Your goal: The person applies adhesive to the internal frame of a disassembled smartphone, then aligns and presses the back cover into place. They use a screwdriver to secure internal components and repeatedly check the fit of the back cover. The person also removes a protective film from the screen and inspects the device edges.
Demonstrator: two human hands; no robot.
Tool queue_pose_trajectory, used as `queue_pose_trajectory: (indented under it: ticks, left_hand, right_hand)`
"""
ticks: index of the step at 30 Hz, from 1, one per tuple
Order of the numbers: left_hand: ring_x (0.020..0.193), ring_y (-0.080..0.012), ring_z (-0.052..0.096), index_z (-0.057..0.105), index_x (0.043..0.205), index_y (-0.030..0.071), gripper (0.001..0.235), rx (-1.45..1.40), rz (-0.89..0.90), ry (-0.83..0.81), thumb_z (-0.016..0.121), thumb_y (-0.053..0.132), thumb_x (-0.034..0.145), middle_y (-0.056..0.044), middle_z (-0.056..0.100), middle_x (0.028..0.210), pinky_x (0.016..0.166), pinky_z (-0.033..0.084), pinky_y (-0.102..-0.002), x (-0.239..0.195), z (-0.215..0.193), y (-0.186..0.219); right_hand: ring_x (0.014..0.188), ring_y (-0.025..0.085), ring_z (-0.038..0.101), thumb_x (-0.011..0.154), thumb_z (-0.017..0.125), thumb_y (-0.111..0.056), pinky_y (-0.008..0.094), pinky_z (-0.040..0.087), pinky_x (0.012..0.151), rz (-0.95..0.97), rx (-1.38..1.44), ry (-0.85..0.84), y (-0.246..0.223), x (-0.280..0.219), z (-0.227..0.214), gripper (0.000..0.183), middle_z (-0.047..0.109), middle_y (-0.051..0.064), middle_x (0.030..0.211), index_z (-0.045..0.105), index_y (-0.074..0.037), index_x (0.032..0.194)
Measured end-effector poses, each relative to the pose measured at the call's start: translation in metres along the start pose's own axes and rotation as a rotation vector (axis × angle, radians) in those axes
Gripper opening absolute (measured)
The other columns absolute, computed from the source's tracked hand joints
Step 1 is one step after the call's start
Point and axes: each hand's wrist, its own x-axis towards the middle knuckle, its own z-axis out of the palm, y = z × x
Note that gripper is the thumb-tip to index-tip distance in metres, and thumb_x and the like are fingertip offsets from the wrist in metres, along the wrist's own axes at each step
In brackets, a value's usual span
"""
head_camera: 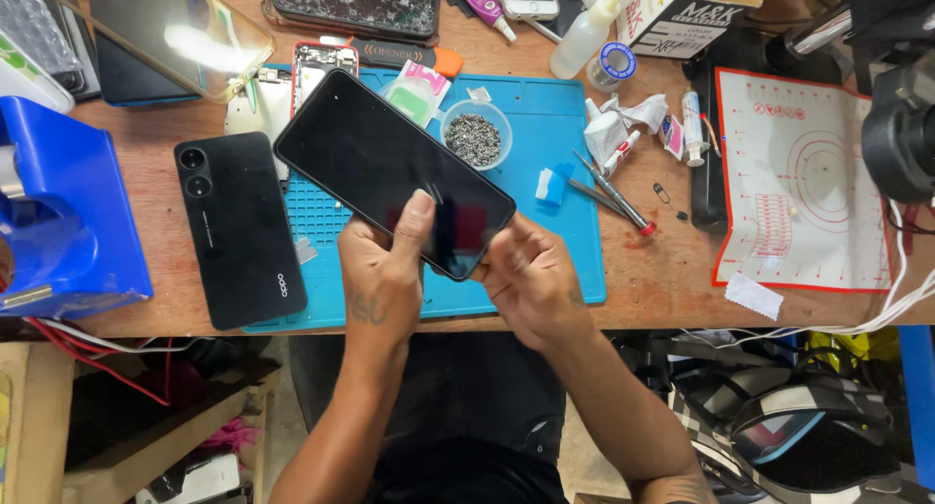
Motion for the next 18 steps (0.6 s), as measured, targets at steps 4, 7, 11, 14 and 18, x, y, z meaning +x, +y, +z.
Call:
queue_pose_trajectory:
  ticks: [4, 7, 11, 14, 18]
  left_hand:
    - [0.054, -0.0021, 0.04, 0.067, 0.083, 0.001, 0.028, 0.059, 0.004, 0.018, 0.067, 0.021, 0.103, 0.003, 0.058, 0.067, 0.047, 0.028, -0.023, 0.004, -0.004, 0.003]
    - [0.059, -0.004, 0.049, 0.069, 0.089, -0.001, 0.025, 0.07, -0.014, 0.041, 0.067, 0.021, 0.1, 0.0, 0.064, 0.072, 0.051, 0.037, -0.023, 0.003, 0.0, 0.007]
    - [0.08, -0.0097, 0.064, 0.067, 0.108, -0.002, 0.022, 0.085, 0.045, 0.021, 0.07, 0.017, 0.098, -0.006, 0.07, 0.091, 0.072, 0.053, -0.025, 0.0, 0.009, 0.011]
    - [0.1, -0.0145, 0.07, 0.065, 0.121, -0.002, 0.026, 0.028, 0.129, -0.052, 0.068, 0.013, 0.1, -0.011, 0.073, 0.114, 0.091, 0.057, -0.029, -0.002, 0.01, 0.015]
    - [0.111, -0.0201, 0.072, 0.065, 0.126, -0.004, 0.028, 0.021, 0.152, -0.064, 0.066, 0.009, 0.101, -0.017, 0.074, 0.127, 0.1, 0.058, -0.034, -0.004, 0.009, 0.015]
  right_hand:
    - [0.103, 0.03, 0.072, 0.114, 0.038, -0.038, 0.045, 0.058, 0.093, 0.084, -0.061, -0.05, -0.017, 0.009, -0.009, 0.052, 0.072, 0.021, 0.115, 0.062, 0.007, 0.127]
    - [0.097, 0.032, 0.073, 0.114, 0.039, -0.033, 0.048, 0.06, 0.089, 0.124, -0.144, 0.003, -0.018, 0.012, -0.014, 0.049, 0.073, 0.023, 0.108, 0.063, 0.008, 0.12]
    - [0.095, 0.036, 0.074, 0.123, 0.044, -0.028, 0.052, 0.061, 0.09, 0.096, -0.094, -0.074, -0.014, 0.014, -0.022, 0.04, 0.072, 0.026, 0.102, 0.063, 0.006, 0.111]
    - [0.095, 0.035, 0.073, 0.118, 0.047, -0.028, 0.05, 0.061, 0.089, 0.132, -0.116, -0.028, -0.009, 0.015, -0.024, 0.039, 0.072, 0.025, 0.105, 0.063, 0.008, 0.115]
    - [0.097, 0.032, 0.073, 0.111, 0.049, -0.029, 0.047, 0.061, 0.09, 0.177, -0.229, -0.012, -0.01, 0.017, -0.021, 0.039, 0.073, 0.023, 0.108, 0.063, 0.007, 0.116]
